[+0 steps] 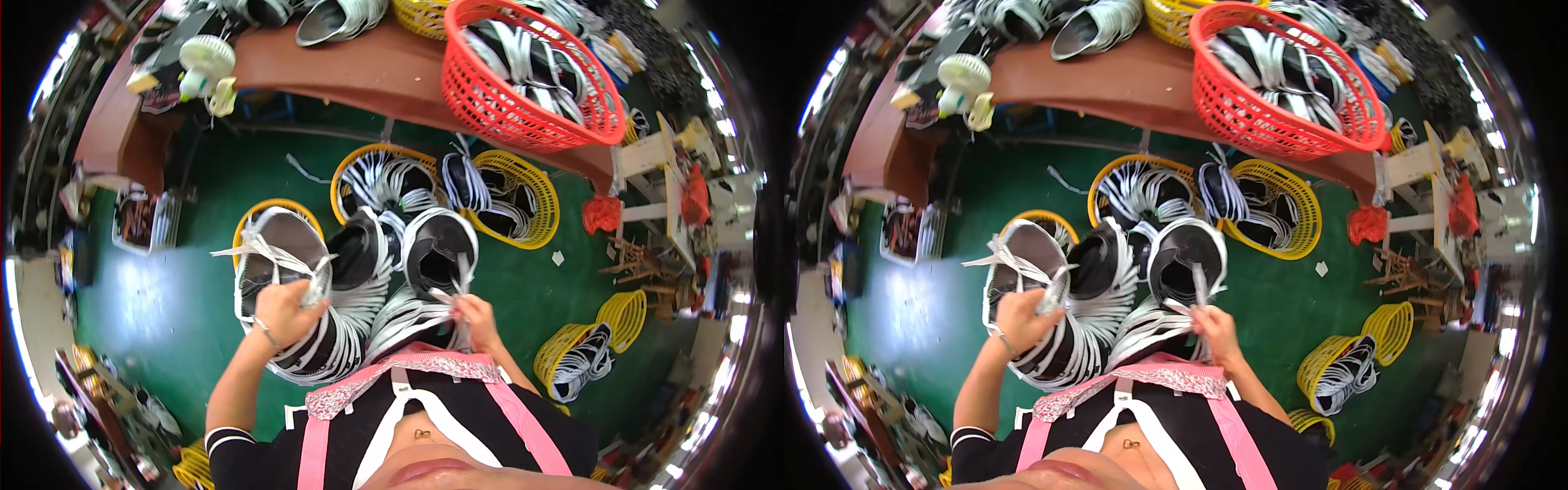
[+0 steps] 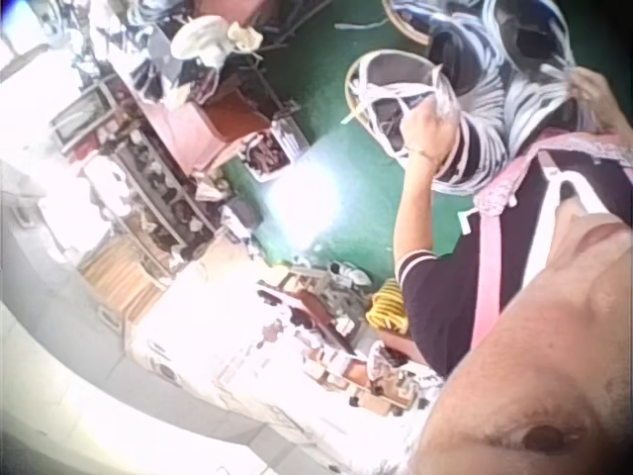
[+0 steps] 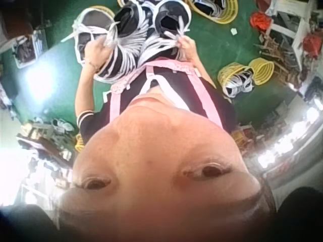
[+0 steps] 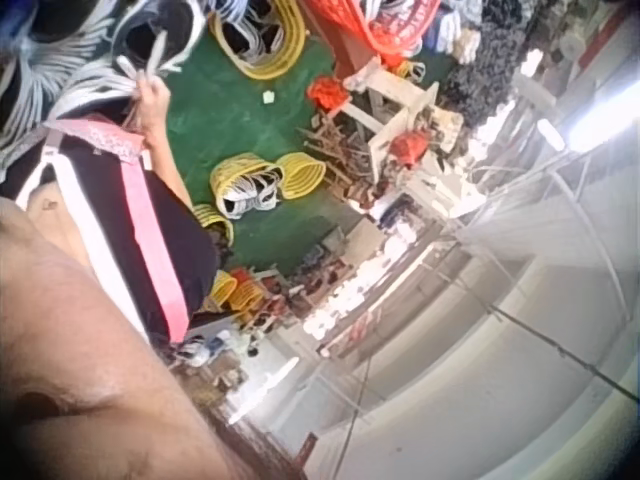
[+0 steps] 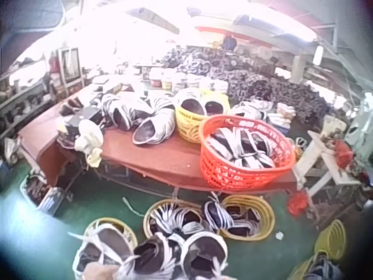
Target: Organizing and preparing shoe upper components for assembly.
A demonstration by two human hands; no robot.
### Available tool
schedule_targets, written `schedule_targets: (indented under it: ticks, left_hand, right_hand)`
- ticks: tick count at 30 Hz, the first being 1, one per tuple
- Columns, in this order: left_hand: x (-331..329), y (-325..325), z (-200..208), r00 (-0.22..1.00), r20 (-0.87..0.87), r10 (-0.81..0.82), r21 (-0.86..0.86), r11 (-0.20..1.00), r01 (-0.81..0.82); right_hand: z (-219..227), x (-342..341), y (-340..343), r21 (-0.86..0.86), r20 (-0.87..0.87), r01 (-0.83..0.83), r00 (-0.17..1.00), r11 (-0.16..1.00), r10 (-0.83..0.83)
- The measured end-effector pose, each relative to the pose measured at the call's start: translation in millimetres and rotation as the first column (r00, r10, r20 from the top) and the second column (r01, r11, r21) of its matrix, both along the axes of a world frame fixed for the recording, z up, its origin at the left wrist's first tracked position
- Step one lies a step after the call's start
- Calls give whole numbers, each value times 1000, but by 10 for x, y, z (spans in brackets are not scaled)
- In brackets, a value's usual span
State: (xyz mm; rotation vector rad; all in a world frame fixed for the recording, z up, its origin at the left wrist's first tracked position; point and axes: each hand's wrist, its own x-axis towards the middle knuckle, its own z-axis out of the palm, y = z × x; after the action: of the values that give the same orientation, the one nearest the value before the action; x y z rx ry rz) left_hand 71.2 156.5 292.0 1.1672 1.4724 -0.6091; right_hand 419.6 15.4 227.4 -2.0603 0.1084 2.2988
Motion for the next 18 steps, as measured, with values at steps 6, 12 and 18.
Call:
schedule_targets:
  ticks: [6, 12, 18]
  left_hand:
    - [47, 750, 51, 916, 83, 394, 257, 879, -401]
    - [-121, 1384, -148, 885, 179, 430, 498, 736, -459]
    - [-185, 1764, -479, 718, 368, 590, 596, 443, -670]
  right_hand:
    - [277, 748, 747, 368, 344, 73, 916, 927, -208]
    - [63, 1090, 2225, 763, 356, -100, 890, 639, -285]
    - [-896, 906, 3245, 707, 600, -519, 799, 481, -21]
